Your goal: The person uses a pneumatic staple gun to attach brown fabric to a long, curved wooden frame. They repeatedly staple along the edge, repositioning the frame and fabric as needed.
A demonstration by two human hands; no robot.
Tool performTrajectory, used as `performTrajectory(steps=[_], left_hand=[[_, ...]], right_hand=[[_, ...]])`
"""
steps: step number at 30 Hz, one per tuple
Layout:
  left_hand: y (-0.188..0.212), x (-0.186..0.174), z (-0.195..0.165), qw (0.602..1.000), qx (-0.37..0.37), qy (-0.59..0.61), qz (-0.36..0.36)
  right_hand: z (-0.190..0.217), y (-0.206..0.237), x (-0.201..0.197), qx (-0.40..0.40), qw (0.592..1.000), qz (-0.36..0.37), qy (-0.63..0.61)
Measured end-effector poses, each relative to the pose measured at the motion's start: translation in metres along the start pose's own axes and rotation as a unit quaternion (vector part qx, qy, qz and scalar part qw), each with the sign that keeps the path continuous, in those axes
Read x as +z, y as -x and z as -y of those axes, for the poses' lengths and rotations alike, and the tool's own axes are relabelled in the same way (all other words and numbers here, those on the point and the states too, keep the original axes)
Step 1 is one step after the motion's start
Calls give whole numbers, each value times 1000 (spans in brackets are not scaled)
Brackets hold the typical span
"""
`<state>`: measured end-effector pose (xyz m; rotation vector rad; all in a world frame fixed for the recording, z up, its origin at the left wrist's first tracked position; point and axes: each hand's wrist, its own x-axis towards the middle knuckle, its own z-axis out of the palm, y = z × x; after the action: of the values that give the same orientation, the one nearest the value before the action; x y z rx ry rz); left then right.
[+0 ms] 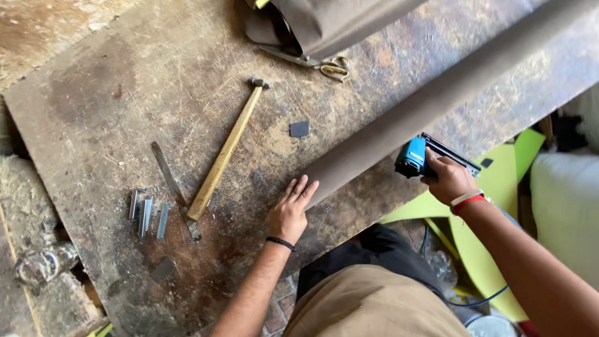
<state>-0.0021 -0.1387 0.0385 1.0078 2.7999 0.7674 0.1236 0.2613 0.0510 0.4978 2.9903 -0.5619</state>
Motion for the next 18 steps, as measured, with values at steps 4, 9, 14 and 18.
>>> performTrajectory(steps=[4,9,14,18], left_hand=[[2,-1,-14,995,-89,-3,44],[1,7,-23,983,-180,18,26],[1,16,-22,976,-215,13,-32],[-3,17,-26,969,-240,31,-57]], right_hand=[[-45,-31,3,-59,995,-38,71],[2,-50,-50,-90,992,-90,25],[104,-10,-213,-178,914,-158,-329],[131,33,-323,-407,731,-213,-504]])
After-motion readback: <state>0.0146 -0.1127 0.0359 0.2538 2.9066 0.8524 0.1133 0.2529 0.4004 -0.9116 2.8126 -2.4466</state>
